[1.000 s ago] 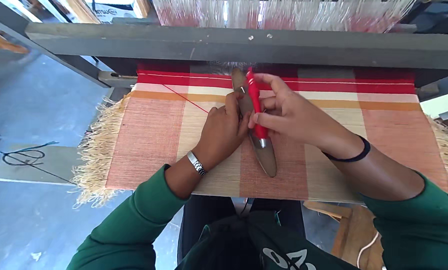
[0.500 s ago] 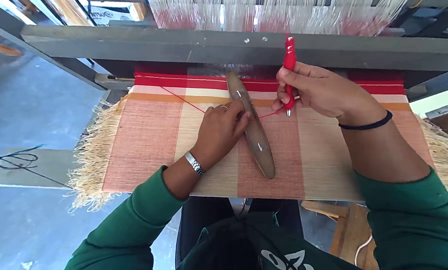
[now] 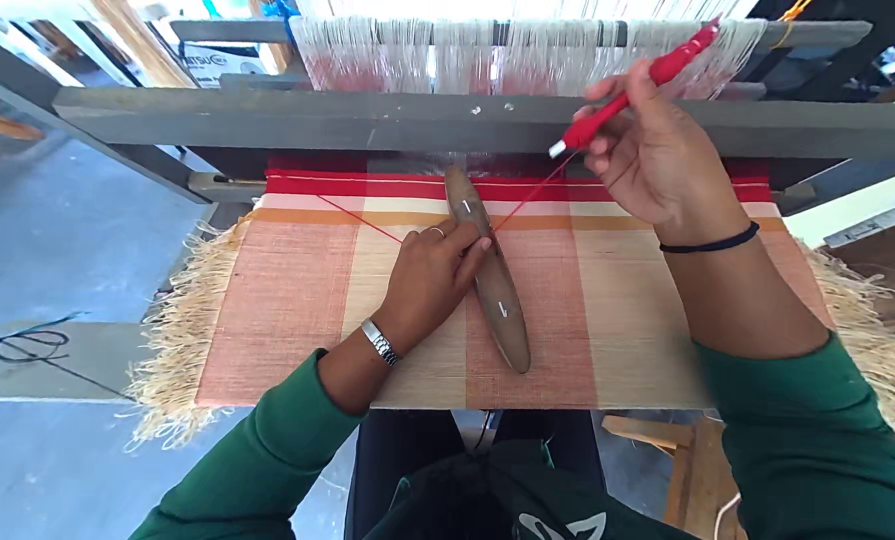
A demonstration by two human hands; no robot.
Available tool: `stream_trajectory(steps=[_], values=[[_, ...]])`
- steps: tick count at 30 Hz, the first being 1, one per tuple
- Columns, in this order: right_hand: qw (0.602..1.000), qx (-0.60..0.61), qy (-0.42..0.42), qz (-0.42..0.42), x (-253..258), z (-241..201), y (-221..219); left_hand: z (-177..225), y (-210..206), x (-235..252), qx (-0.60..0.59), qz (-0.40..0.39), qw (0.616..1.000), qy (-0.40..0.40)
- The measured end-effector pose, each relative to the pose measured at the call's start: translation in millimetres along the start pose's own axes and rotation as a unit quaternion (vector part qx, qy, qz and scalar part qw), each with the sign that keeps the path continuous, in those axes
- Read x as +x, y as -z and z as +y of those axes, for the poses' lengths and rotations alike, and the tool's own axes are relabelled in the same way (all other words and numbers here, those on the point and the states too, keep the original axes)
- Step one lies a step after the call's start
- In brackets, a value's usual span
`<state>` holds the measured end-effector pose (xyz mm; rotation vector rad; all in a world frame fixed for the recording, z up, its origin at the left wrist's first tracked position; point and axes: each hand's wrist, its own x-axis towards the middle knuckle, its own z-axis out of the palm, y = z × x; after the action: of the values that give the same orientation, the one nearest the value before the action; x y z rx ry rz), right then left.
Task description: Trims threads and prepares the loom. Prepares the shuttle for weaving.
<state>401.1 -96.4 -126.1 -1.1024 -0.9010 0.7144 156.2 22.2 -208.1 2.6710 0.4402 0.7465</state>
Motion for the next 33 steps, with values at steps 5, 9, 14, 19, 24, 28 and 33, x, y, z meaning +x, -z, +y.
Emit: stream_trajectory(steps=[5,9,14,19,24,28,33], values=[[0.988,0.091,0.054,0.109,7.4,-12.4,23.3,-3.7,-2.3,0.8,0.0,0.0,1.0,0.004],[0.987,0.053,0.064,0.137,9.6,-23.9,59.8,-4.0,-2.7,-0.5,0.009,0.006,1.0,0.013],[0.97,0.026,0.117,0.212,5.1,-43.3,113.7,-5.5,-5.4,-0.7,0.009,0.023,0.999,0.021],[0.929,0.073,0.179,0.314,-7.0,-47.2,172.7,-4.5,-6.7,0.3,-0.002,0.016,0.999,0.037],[0.884,0.107,0.22,0.398,-18.2,-43.6,201.5,-12.3,10.6,6.2,-0.16,-0.009,0.986,0.056],[0.889,0.124,0.198,0.393,-13.9,-44.3,180.8,-19.5,36.1,13.1,-0.269,0.02,0.958,0.096],[0.968,0.037,0.147,0.2,-3.7,-47.6,82.0,-22.5,62.1,17.1,-0.305,0.104,0.94,0.116]])
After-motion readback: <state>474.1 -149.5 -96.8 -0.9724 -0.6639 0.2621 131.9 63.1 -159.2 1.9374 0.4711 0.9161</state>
